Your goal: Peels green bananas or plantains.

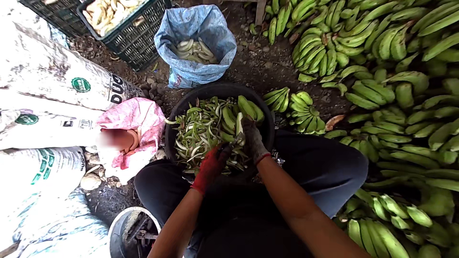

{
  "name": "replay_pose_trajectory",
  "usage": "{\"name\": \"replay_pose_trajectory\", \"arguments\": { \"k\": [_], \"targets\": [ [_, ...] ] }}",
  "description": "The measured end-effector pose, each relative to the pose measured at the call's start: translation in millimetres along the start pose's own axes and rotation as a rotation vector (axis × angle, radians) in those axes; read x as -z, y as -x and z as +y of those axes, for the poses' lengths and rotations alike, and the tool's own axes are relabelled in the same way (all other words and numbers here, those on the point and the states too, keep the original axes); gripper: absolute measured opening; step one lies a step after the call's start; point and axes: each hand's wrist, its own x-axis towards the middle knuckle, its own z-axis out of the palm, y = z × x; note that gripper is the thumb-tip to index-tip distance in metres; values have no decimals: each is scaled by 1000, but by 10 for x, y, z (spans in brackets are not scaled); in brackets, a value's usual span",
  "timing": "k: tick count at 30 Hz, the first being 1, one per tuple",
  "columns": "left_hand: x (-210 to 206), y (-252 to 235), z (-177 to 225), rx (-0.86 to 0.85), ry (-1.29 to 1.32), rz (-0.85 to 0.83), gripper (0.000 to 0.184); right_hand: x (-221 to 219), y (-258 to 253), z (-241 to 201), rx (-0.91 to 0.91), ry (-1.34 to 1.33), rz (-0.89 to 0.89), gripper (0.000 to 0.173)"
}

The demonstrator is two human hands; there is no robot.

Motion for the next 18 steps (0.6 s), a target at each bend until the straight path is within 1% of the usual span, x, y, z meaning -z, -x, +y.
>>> {"name": "replay_pose_trajectory", "arguments": {
  "k": [1,2,3,5,6,7,8,9,10,12,14,16,18],
  "targets": [
    [-19,30,18,-12,-8,-7,52,7,24,-58,14,18,3,62],
    [-18,13,9,-11,-74,19,54,-3,58,-89,7,-6,-28,60],
    [5,-45,-24,0,-187,67,54,-26,95,-84,-23,-83,-94,55],
    [80,-245,-110,34,-405,212,49,-102,80,51,-137,-299,-299,44],
    [136,-335,-129,55,-466,280,48,-122,59,129,-202,-345,-414,42],
    [199,-391,-119,78,-491,324,47,-142,38,183,-258,-339,-490,42],
    [246,-411,-100,90,-485,346,48,-155,23,210,-284,-324,-517,42],
    [270,-407,-83,93,-463,351,49,-154,14,221,-281,-324,-503,42],
    [269,-391,-69,80,-434,344,49,-144,5,217,-263,-323,-442,43],
    [202,-325,12,59,-361,278,50,-134,-11,145,-191,-322,-239,47],
    [68,-211,93,35,-302,217,51,-161,-4,-10,-108,-277,-43,56],
    [-60,-95,164,2,-286,205,52,-171,14,-146,-44,-258,42,72],
    [-146,-41,173,11,-298,218,55,-227,29,-257,-7,-274,155,76]
  ]
}}
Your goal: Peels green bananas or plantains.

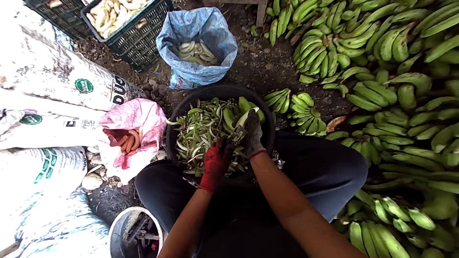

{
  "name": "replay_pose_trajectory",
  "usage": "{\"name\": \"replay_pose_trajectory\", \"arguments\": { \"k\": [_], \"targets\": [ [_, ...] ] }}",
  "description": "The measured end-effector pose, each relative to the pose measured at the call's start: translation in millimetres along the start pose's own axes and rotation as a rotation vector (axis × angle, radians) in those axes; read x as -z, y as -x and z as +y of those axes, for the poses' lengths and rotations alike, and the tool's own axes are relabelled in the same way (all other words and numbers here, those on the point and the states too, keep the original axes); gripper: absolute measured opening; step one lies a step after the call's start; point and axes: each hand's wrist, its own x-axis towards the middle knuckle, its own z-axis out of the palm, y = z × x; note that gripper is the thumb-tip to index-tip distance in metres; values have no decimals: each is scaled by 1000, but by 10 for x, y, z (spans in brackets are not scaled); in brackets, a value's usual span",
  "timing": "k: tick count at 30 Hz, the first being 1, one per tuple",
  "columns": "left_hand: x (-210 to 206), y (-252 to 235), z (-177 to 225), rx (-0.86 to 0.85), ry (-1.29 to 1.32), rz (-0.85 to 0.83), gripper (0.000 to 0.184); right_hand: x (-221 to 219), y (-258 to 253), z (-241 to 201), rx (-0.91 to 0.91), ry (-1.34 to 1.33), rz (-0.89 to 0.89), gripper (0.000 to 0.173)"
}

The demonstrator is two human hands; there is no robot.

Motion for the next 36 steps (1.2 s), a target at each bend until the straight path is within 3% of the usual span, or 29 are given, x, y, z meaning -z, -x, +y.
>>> {"name": "replay_pose_trajectory", "arguments": {
  "k": [2,5,8,12,14,19,23,27,31,34,36],
  "targets": [
    [-24,15,8,35,4,20,56,-84,34,-57,42,-6,81,74],
    [-16,-27,-9,58,26,26,55,-81,90,-28,95,208,94,76],
    [65,-218,-112,77,0,-31,55,102,168,28,90,367,-181,61],
    [190,-500,-289,8,-56,-22,50,252,-41,119,-127,339,-615,48],
    [251,-532,-265,18,-53,-18,48,290,-90,118,-201,378,-702,47],
    [138,-430,-123,-47,-50,-29,57,243,-164,121,-154,199,-363,45],
    [-91,-186,-138,-241,-156,123,60,143,-74,-16,-163,-9,-218,52],
    [-152,-128,-173,-248,-192,266,55,-20,-17,-62,-221,-160,-105,59],
    [-140,-162,-166,-212,-199,266,58,-72,-10,19,-159,-44,-43,59],
    [-108,-224,-132,-171,-151,235,55,-69,81,58,71,451,-46,45],
    [-36,-289,-117,-126,-122,150,54,30,121,85,184,637,-148,46]
  ]
}}
